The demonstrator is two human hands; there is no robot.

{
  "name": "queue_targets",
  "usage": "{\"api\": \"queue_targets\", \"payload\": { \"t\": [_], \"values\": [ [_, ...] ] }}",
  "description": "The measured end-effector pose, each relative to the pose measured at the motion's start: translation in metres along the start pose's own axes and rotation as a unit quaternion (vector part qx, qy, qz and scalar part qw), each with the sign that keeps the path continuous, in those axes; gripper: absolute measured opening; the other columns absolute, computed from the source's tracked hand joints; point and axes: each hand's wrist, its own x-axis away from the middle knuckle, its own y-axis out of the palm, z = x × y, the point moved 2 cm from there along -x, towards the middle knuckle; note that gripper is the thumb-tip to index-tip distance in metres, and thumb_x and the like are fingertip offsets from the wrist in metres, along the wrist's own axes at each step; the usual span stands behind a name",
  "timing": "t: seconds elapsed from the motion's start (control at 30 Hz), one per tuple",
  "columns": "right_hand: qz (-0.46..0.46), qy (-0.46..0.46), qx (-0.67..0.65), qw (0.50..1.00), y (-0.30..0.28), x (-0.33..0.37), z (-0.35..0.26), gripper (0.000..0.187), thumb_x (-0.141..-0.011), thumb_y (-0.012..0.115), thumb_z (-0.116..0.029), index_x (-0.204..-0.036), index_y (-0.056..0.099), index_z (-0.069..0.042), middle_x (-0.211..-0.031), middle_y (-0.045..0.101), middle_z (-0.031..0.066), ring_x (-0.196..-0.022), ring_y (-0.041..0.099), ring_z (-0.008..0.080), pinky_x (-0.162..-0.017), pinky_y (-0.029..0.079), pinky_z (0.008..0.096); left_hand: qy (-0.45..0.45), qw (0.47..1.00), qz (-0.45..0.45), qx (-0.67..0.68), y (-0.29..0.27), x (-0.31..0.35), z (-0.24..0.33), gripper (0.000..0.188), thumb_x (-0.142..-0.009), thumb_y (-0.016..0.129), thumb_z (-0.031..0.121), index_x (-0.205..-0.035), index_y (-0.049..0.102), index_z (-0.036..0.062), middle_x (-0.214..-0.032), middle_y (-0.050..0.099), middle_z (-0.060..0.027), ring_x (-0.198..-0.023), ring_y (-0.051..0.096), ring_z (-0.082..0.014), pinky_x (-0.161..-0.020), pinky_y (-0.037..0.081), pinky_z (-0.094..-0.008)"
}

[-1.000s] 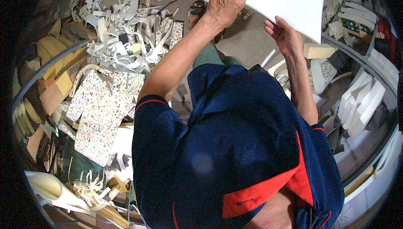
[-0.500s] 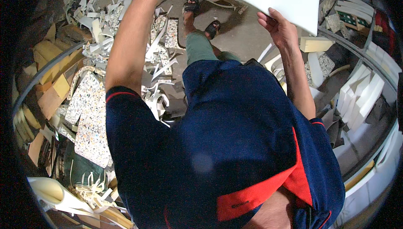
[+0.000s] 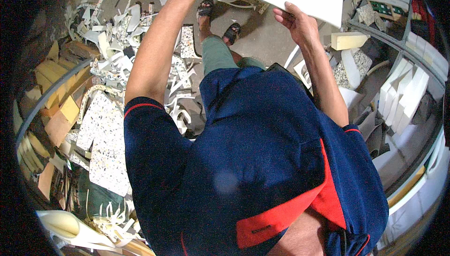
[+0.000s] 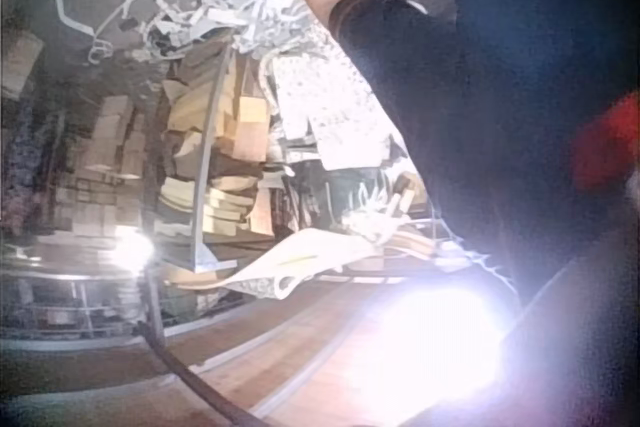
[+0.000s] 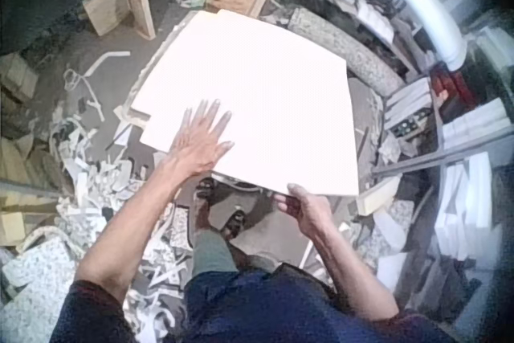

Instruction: The person places a white sheet onto a wooden box, then uses a hand saw to trim the edges of the sheet. After sawing, the person picks up a spray gun and sprays the box surface.

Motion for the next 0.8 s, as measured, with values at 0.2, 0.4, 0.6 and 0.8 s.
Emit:
{"api": "queue_targets", "payload": {
  "t": [0.2, 0.4, 0.6, 0.8],
  "values": [
    [-0.022, -0.004, 0.008, 1.000, -0.001, -0.002, 0.000, 0.033, -0.095, 0.067, -0.012, -0.115, 0.058, 0.012, -0.111, 0.064, 0.0218, -0.100, 0.070, 0.0326, -0.081, 0.064, 0.0342, -0.009, 1.000, -0.010, 0.009, -0.010, 0.001, 0.005, 0.071, -0.098, 0.050, 0.047, -0.155, 0.034, 0.0090, -0.162, 0.022, -0.0233, -0.150, 0.016, -0.0438, -0.121, 0.013, -0.0591],
    [-0.009, -0.007, -0.043, 0.999, -0.021, -0.003, 0.000, 0.047, -0.091, 0.073, -0.027, -0.117, 0.056, 0.009, -0.110, 0.064, 0.0173, -0.091, 0.071, 0.0325, -0.068, 0.062, 0.0367, -0.028, 0.996, -0.085, 0.013, -0.012, -0.001, 0.009, 0.076, -0.097, 0.050, 0.048, -0.158, 0.027, 0.0086, -0.165, 0.011, -0.0225, -0.152, 0.006, -0.0457, -0.122, 0.006, -0.0602],
    [0.058, -0.087, -0.087, 0.991, -0.095, -0.002, -0.028, 0.041, -0.089, 0.076, -0.030, -0.115, 0.062, -0.001, -0.104, 0.063, 0.0088, -0.089, 0.065, 0.0220, -0.069, 0.060, 0.0407, 0.035, 0.996, 0.043, -0.065, 0.031, 0.007, -0.017, 0.071, -0.103, 0.034, 0.056, -0.160, 0.020, 0.0178, -0.167, 0.012, -0.0171, -0.152, 0.008, -0.0446, -0.118, 0.012, -0.0661],
    [0.045, -0.094, 0.059, 0.993, -0.132, -0.014, -0.040, 0.027, -0.087, 0.077, -0.022, -0.101, 0.069, 0.000, -0.084, 0.064, 0.0035, -0.072, 0.060, 0.0135, -0.065, 0.058, 0.0356, 0.014, 0.993, -0.037, -0.107, 0.010, -0.002, 0.004, 0.070, -0.103, 0.038, 0.054, -0.158, 0.027, 0.0124, -0.164, 0.017, -0.0231, -0.150, 0.012, -0.0475, -0.118, 0.014, -0.0655]
  ]
}}
